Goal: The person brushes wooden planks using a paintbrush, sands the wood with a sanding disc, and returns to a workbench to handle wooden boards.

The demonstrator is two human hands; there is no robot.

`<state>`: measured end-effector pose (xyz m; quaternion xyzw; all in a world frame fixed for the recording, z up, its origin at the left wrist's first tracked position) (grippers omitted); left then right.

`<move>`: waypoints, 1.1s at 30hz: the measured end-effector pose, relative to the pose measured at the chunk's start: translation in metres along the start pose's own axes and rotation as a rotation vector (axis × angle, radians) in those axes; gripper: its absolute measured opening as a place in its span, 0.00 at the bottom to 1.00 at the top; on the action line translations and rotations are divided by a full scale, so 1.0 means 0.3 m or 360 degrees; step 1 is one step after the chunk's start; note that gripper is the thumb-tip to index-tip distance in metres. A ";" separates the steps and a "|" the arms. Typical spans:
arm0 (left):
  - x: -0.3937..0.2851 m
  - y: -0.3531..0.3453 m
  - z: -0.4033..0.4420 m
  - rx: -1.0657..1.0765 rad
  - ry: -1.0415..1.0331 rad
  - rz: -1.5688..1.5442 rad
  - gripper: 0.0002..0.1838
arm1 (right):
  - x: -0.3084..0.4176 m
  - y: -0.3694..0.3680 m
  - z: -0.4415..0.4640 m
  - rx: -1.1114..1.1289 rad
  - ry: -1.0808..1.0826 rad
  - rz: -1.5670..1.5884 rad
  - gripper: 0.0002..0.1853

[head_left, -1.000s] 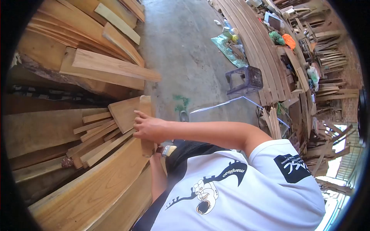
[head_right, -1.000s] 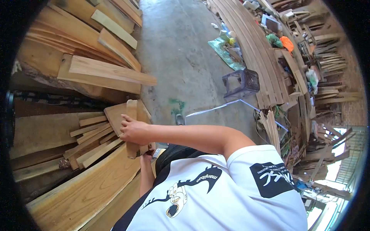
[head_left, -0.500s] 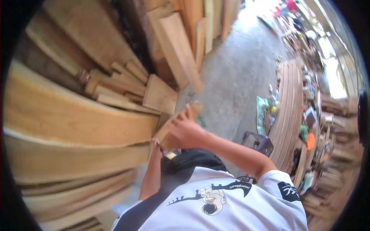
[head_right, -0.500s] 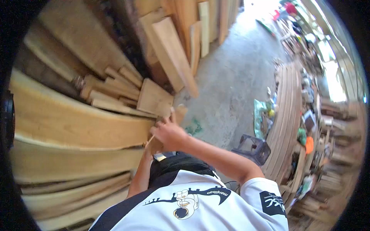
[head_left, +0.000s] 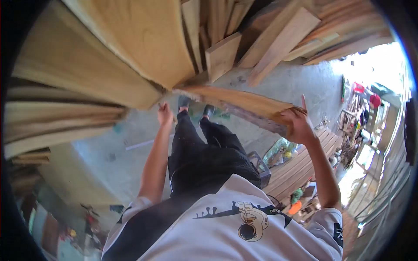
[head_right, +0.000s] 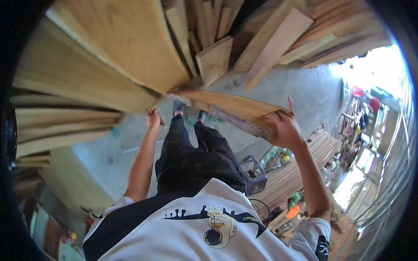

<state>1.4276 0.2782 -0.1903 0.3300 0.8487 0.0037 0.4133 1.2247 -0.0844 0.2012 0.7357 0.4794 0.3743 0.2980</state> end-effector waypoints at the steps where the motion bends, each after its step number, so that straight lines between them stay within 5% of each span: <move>1: 0.036 -0.038 0.019 0.0003 -0.0052 -0.0085 0.19 | -0.008 0.004 0.023 -0.0011 0.0070 0.0043 0.24; 2: 0.076 -0.077 0.019 0.0001 -0.0114 -0.0169 0.17 | -0.007 0.018 0.039 -0.0029 0.0137 0.0086 0.24; 5: -0.199 -0.147 -0.161 0.0721 -0.0203 -0.0972 0.19 | -0.029 0.017 0.084 -0.0023 0.0330 0.0228 0.25; 8: -0.379 -0.199 -0.273 0.1234 -0.0571 -0.1087 0.17 | -0.058 0.008 0.139 -0.0038 0.0510 0.0267 0.26; 11: -0.391 -0.240 -0.278 0.1304 -0.0352 -0.1415 0.14 | -0.061 0.004 0.166 -0.0074 0.0515 0.0288 0.27; 15: -0.224 -0.274 -0.114 0.1063 -0.0718 -0.0708 0.12 | -0.080 0.033 0.163 -0.0018 0.0454 0.0392 0.23; 21: 0.101 -0.415 0.186 0.0818 -0.0511 -0.0791 0.11 | -0.323 -0.043 -0.006 0.0107 0.0305 0.0603 0.21; 22: 0.144 -0.420 0.229 0.0722 -0.0625 -0.0741 0.11 | -0.354 -0.056 -0.049 0.0164 0.0162 0.0716 0.26; 24: 0.166 -0.419 0.288 0.0754 -0.0259 -0.1050 0.11 | -0.381 -0.057 -0.115 0.0286 -0.0248 0.0995 0.28; 26: 0.151 -0.418 0.339 0.0820 -0.0125 -0.1096 0.11 | -0.337 -0.052 -0.091 0.0323 -0.0240 0.0939 0.24; 29: 0.168 -0.463 0.366 0.0637 -0.0517 -0.0043 0.10 | -0.316 -0.061 -0.040 0.0262 0.0309 0.0481 0.20; 33: 0.024 -0.507 0.193 0.0645 -0.0448 -0.0003 0.13 | -0.327 -0.084 -0.083 0.0209 0.0257 0.0519 0.19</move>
Point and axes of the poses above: each hand's wrist, its own z-axis towards the middle knuckle, its own y-axis out of the back of the hand, x = y × z, the point moved 1 cm from there along z, towards the middle knuckle, and after that the axes turned 12 degrees about x, right-handed, at the moved point
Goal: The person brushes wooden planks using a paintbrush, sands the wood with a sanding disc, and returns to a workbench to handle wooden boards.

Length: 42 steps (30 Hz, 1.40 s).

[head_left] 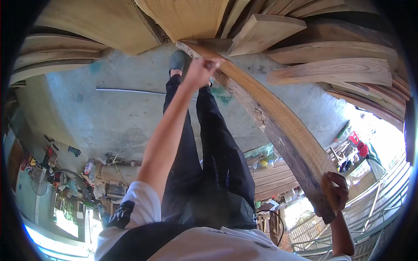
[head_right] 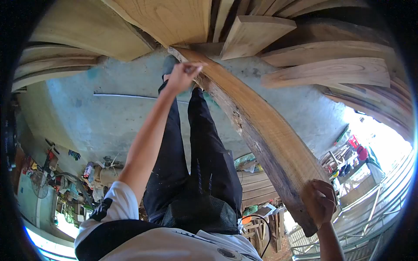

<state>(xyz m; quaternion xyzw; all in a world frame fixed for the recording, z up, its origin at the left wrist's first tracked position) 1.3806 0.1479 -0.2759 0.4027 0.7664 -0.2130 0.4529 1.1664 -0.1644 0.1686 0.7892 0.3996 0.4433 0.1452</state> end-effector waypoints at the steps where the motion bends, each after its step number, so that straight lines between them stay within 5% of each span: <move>1: -0.093 -0.020 -0.045 0.0099 0.0004 -0.0023 0.13 | 0.010 -0.007 0.012 -0.0006 0.0008 -0.0005 0.18; 4: -0.389 -0.055 -0.185 0.0267 -0.0070 -0.0127 0.12 | 0.052 -0.007 0.067 0.0003 0.0042 -0.0060 0.18; 6: -0.529 -0.059 -0.253 0.0372 -0.0545 -0.0547 0.11 | 0.068 -0.015 0.059 0.0019 0.0026 -0.0040 0.14; 10: -0.473 0.000 -0.230 0.0834 -0.0418 -0.1125 0.13 | 0.119 -0.042 0.056 0.0060 -0.0061 -0.0010 0.12; 13: -0.244 0.055 -0.129 0.0834 -0.0062 -0.1480 0.13 | 0.155 -0.064 0.044 0.0042 -0.0056 -0.0032 0.14; 17: 0.056 0.192 0.033 0.0641 0.0107 -0.1307 0.12 | 0.219 -0.048 0.096 0.0110 -0.0063 -0.0094 0.17; 20: 0.303 0.260 0.154 0.0496 -0.0055 -0.0778 0.11 | 0.240 -0.044 0.127 0.0092 -0.0028 -0.0139 0.18; 23: 0.288 0.205 0.126 0.0222 0.0082 -0.0052 0.10 | 0.247 -0.028 0.151 0.0046 -0.0001 -0.0206 0.17; 26: 0.021 0.167 -0.014 0.0243 0.0012 -0.0077 0.10 | 0.254 -0.019 0.149 0.0035 -0.0044 -0.0175 0.18; 28: -0.191 0.112 -0.128 0.0257 -0.0280 -0.0732 0.10 | 0.238 0.000 0.137 0.0075 -0.0071 -0.0063 0.20; 33: -0.484 0.068 -0.264 0.0614 -0.0774 -0.1024 0.09 | 0.197 0.018 0.116 0.0118 -0.0077 0.0053 0.20; 39: -0.230 0.087 -0.158 0.0654 -0.0061 -0.1281 0.10 | 0.187 0.001 0.127 0.0082 -0.0055 -0.0117 0.16; 42: 0.067 0.170 -0.034 0.0331 -0.0115 -0.0804 0.11 | 0.177 0.004 0.116 0.0103 -0.0062 -0.0117 0.16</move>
Point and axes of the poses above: each hand's wrist, its own z-axis towards the middle knuckle, its own y-axis out of the back of the hand, x = y × z, the point moved 1 cm from there along z, towards the middle knuckle, and after that the axes turned 12 degrees about x, right-handed, at the moved point
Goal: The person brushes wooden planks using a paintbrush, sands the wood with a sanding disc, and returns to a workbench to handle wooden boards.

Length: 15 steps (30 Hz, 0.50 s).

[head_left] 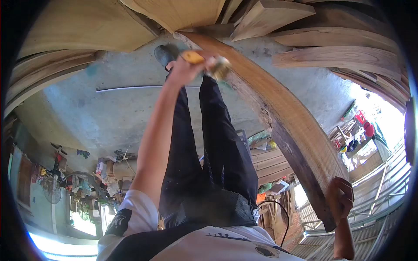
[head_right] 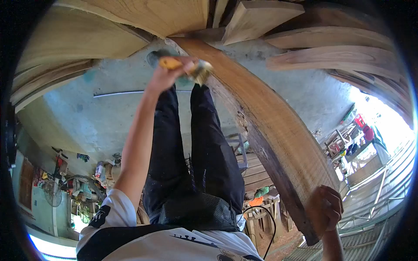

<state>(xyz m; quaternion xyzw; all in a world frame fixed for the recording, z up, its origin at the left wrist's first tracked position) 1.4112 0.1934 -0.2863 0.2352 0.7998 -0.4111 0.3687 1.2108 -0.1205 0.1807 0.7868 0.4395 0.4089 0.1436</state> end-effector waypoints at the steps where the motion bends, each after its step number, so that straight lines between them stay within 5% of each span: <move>1: 0.082 0.074 0.018 -0.0136 -0.0108 0.0187 0.11 | -0.002 -0.002 -0.002 -0.0006 -0.0001 0.0010 0.17; 4: 0.151 0.184 0.041 -0.0353 0.0296 0.0827 0.10 | 0.000 0.003 0.000 -0.0054 -0.0021 0.0004 0.20; 8: 0.113 0.022 0.031 -0.0370 -0.0085 0.0696 0.09 | 0.014 0.005 0.025 -0.0107 -0.0045 -0.0077 0.26; 12: -0.193 -0.272 -0.076 -0.0009 -0.0174 0.0328 0.09 | -0.004 -0.006 0.025 -0.0087 0.0035 0.0017 0.29; 15: -0.326 -0.379 -0.120 0.0247 -0.0582 -0.0079 0.08 | -0.051 -0.008 -0.031 -0.0068 0.0076 0.0147 0.27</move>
Point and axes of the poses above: each hand's wrist, its own z-axis towards the middle knuckle, its own y-axis out of the back of the hand, x = y × z, the point moved 1 cm from there along z, towards the middle knuckle, and after that the axes turned 12 degrees about x, right-handed, at the moved point
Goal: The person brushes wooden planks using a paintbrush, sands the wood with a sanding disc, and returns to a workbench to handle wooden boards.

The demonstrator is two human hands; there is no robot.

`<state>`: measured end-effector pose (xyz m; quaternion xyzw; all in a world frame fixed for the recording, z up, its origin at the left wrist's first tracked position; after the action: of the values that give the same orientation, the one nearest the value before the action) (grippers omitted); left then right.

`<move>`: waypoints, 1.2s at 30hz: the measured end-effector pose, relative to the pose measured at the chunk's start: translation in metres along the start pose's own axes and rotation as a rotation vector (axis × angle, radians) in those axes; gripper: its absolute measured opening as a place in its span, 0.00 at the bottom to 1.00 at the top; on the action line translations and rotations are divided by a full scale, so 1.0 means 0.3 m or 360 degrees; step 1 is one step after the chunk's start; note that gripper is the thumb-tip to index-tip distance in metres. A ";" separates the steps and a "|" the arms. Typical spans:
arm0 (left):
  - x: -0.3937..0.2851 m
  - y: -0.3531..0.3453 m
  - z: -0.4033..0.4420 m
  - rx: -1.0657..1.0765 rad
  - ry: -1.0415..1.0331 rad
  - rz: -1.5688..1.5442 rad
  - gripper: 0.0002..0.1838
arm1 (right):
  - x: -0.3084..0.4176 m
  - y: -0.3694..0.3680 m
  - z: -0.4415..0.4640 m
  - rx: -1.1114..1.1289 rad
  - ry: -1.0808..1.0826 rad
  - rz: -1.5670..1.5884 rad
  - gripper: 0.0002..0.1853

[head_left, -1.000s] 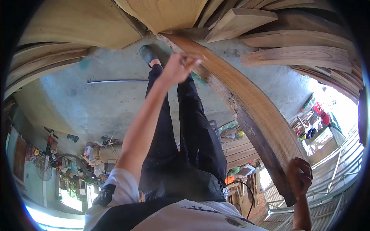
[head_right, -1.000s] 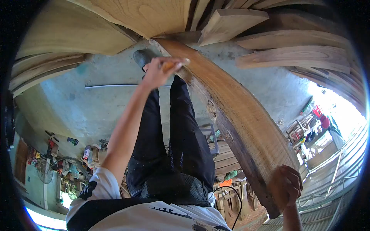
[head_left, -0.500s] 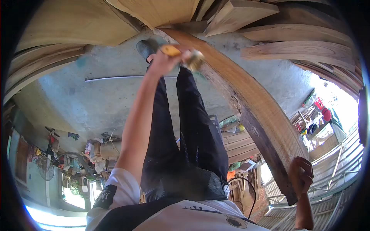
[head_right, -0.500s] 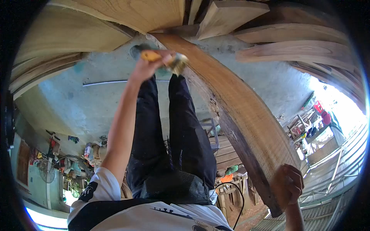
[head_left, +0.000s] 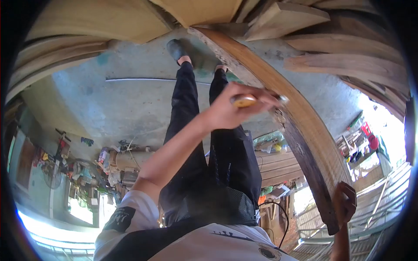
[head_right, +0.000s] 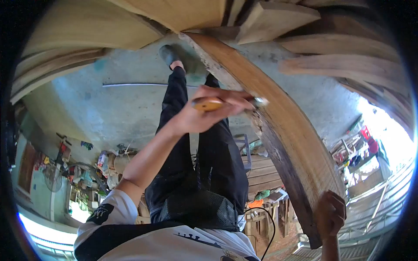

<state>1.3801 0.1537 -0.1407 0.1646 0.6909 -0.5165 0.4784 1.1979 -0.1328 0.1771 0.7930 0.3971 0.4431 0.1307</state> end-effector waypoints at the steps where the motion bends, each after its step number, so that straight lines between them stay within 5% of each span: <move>1: 0.002 -0.007 0.005 0.0017 0.0016 0.0006 0.08 | -0.017 0.000 -0.033 -0.0016 0.0002 0.0025 0.26; 5: 0.084 0.097 0.008 -0.0002 0.0364 -0.0340 0.08 | -0.075 -0.004 -0.089 -0.0024 0.0006 0.0062 0.23; 8: 0.193 0.211 0.017 0.0052 0.0301 0.0260 0.13 | -0.099 -0.026 -0.137 -0.0128 -0.0129 -0.0225 0.18; 10: 0.288 0.279 0.012 0.0024 0.0504 0.0032 0.14 | -0.108 -0.038 -0.162 -0.0175 -0.0268 -0.0180 0.14; 12: 0.415 0.355 0.016 -0.0060 0.0484 -0.0230 0.14 | -0.177 -0.023 -0.320 -0.0211 -0.0611 -0.0327 0.16; 13: 0.436 0.400 0.016 -0.0040 0.0654 -0.0398 0.14 | -0.050 -0.020 -0.163 0.0217 -0.0695 -0.0806 0.22; 16: 0.586 0.510 -0.024 -0.0239 0.0655 -0.0696 0.16 | -0.048 -0.040 -0.197 0.0214 -0.0819 -0.0941 0.28; 17: 0.630 0.568 -0.033 -0.0293 0.0662 -0.0544 0.16 | -0.017 -0.055 -0.192 0.0358 -0.1226 -0.1117 0.27; 19: 0.730 0.678 -0.075 -0.0392 0.0698 -0.0249 0.18 | 0.013 -0.084 -0.127 0.0381 -0.1132 -0.1107 0.29; 22: 0.878 0.848 -0.125 -0.0429 0.0649 0.0933 0.19 | 0.021 -0.084 -0.098 0.0497 -0.1074 -0.1223 0.27; 24: 0.950 0.883 -0.169 -0.0614 0.0876 0.1264 0.18 | 0.012 -0.082 -0.129 0.0540 -0.1134 -0.1184 0.26; 25: 0.978 0.893 -0.193 -0.0711 0.0985 0.1437 0.19 | 0.022 -0.113 -0.087 0.0337 -0.0871 -0.1186 0.25; 28: 1.069 0.819 -0.183 -0.1198 0.0867 0.0958 0.21 | -0.013 -0.117 -0.204 0.0200 -0.1361 -0.0880 0.25; 29: 1.012 0.746 -0.139 -0.1058 0.0894 0.0847 0.19 | 0.039 -0.127 -0.098 0.0306 -0.0873 -0.1155 0.24; 32: 0.701 0.460 -0.048 -0.0709 0.0770 0.0616 0.16 | 0.056 -0.154 -0.048 0.0087 -0.0661 -0.0935 0.24; 33: 0.581 0.362 -0.027 -0.0650 0.0468 0.0499 0.14 | 0.065 -0.145 -0.040 0.0117 -0.0729 -0.0936 0.23; 35: 0.339 0.220 -0.008 -0.0252 0.0645 0.0427 0.15 | 0.100 -0.111 -0.036 0.0187 -0.0875 -0.0939 0.22; 36: 0.277 0.144 -0.025 -0.0266 0.0304 0.0067 0.14 | 0.111 -0.101 -0.028 0.0200 -0.0830 -0.0998 0.23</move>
<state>1.3669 0.1559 -0.2336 0.1870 0.7704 -0.4288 0.4331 1.1853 -0.0895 0.1848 0.7257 0.5994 0.1409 0.3070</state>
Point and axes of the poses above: each hand's wrist, its own z-axis towards the middle knuckle, its own y-axis out of the back of the hand, x = y × z, the point moved 1 cm from there along z, towards the middle knuckle, and after that the axes turned 12 degrees about x, right-handed, at the moved point
